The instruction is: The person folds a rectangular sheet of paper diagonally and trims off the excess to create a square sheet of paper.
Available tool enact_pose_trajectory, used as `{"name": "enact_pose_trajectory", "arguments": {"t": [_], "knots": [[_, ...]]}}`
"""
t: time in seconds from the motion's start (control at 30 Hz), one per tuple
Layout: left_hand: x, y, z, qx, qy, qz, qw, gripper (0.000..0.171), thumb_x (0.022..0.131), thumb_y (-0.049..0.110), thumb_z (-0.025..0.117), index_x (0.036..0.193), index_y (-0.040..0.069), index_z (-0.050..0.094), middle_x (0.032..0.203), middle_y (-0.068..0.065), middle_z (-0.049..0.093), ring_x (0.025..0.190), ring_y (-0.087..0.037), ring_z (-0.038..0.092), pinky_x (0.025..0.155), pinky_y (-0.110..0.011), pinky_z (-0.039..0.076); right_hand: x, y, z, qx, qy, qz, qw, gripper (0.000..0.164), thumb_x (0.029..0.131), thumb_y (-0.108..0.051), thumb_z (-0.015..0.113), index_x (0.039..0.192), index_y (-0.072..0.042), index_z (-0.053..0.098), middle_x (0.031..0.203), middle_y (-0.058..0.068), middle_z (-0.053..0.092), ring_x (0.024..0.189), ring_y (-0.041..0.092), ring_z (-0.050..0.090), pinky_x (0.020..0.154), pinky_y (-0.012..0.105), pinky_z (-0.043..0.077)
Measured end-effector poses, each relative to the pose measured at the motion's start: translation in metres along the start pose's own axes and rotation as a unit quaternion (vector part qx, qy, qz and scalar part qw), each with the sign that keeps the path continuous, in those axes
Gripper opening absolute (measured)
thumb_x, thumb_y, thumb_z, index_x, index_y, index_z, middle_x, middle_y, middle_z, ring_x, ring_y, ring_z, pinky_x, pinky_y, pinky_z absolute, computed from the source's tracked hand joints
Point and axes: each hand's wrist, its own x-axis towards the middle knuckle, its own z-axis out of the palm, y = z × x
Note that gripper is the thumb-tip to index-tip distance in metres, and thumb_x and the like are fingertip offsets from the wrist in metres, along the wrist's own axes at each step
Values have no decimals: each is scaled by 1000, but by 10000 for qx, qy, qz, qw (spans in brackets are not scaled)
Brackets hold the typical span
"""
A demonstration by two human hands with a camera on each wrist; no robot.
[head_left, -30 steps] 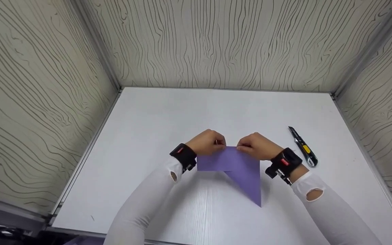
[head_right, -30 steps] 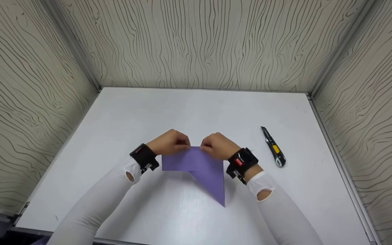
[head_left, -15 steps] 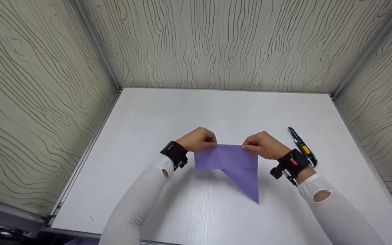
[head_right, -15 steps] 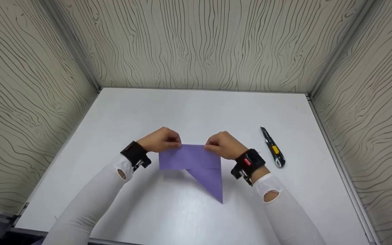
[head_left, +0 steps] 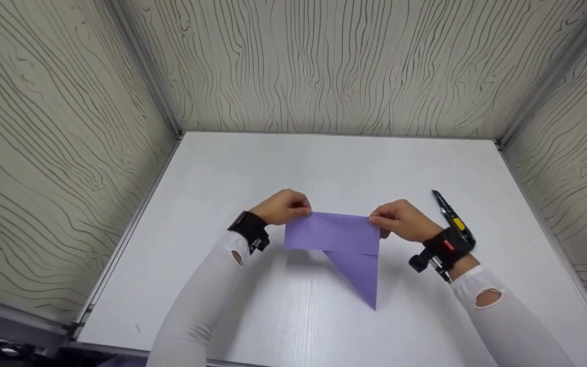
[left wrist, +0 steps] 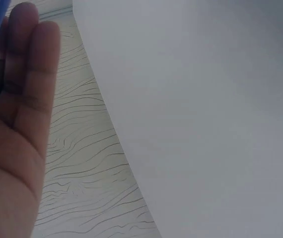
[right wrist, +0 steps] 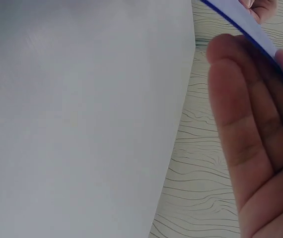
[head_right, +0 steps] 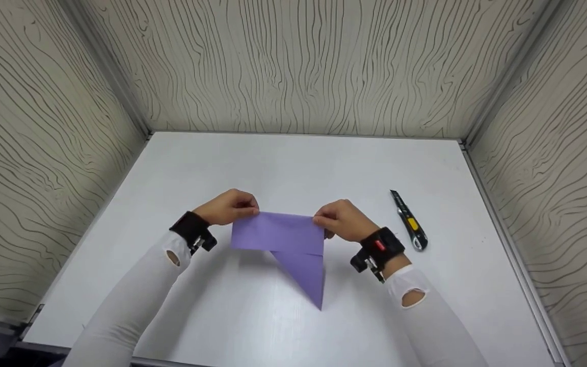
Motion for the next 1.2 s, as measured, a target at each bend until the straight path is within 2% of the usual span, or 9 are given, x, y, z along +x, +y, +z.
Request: {"name": "enact_pose_trajectory", "arguments": {"t": [0.17,0.33,0.47,0.53,0.6,0.77,0.9,1.0,1.2], "knots": [[-5,-11,-3,-296,279,-202,9990,20,109,17,65,99,2,74,90,0,65,84,-11,55,76,-23,45,-6,3,-3,311,80,-27,9995,20,109,-3,61,111,8,78,90,22,79,77,12,77,73,26,66],[-9,-17,-5,-711,217,-265,9969,21,109,18,66,105,1,77,93,2,69,86,-9,58,79,-23,49,-6,8,-1,459,460,-174,9977,20,108,-3,62,106,9,77,86,24,79,73,16,78,69,28,66],[-11,-18,-6,-1070,116,-262,9938,19,108,12,67,109,-3,79,94,-1,75,83,-7,65,85,-41,63,-8,11,1,596,736,-154,9954,19,107,-1,64,102,10,78,84,26,78,70,17,78,66,27,65],[-12,-16,-6,-1167,118,-231,9928,18,106,10,69,107,-4,80,93,-3,77,81,-7,67,88,-53,64,-9,12,1,563,765,-111,9954,17,105,0,64,101,9,79,84,25,78,69,14,76,66,25,64],[-11,-14,-5,-1225,149,-208,9921,17,105,9,71,105,-5,80,91,-4,77,79,-8,67,88,-56,64,-9,11,2,410,716,-89,9965,15,103,0,66,102,8,79,85,23,78,69,12,74,66,24,63],[-8,-7,-2,-1144,124,-179,9932,14,103,10,74,102,-3,80,89,-1,75,80,-9,65,78,-32,60,-4,3,3,-376,334,-163,9986,13,101,-5,72,108,0,81,89,12,79,71,6,65,65,22,58],[-6,-3,0,-1185,3,-170,9928,14,104,12,74,102,-1,80,90,1,74,81,-10,66,75,-25,57,0,-6,4,-780,9,-181,9968,12,100,-7,74,109,-3,82,91,7,80,76,6,64,67,22,57],[-6,-4,0,-1353,126,-239,9904,14,102,13,77,96,0,79,85,3,73,75,-10,66,70,-23,57,1,-12,3,-797,-96,5,9968,12,99,-5,75,107,-2,83,92,8,81,78,8,67,69,22,58],[-7,-7,-2,-1542,408,-345,9866,19,96,12,84,80,2,78,71,7,71,62,-7,64,62,-21,57,-3,-13,-1,-419,-86,303,9986,9,98,-8,78,102,-1,83,91,12,81,74,12,67,66,21,58]]}}
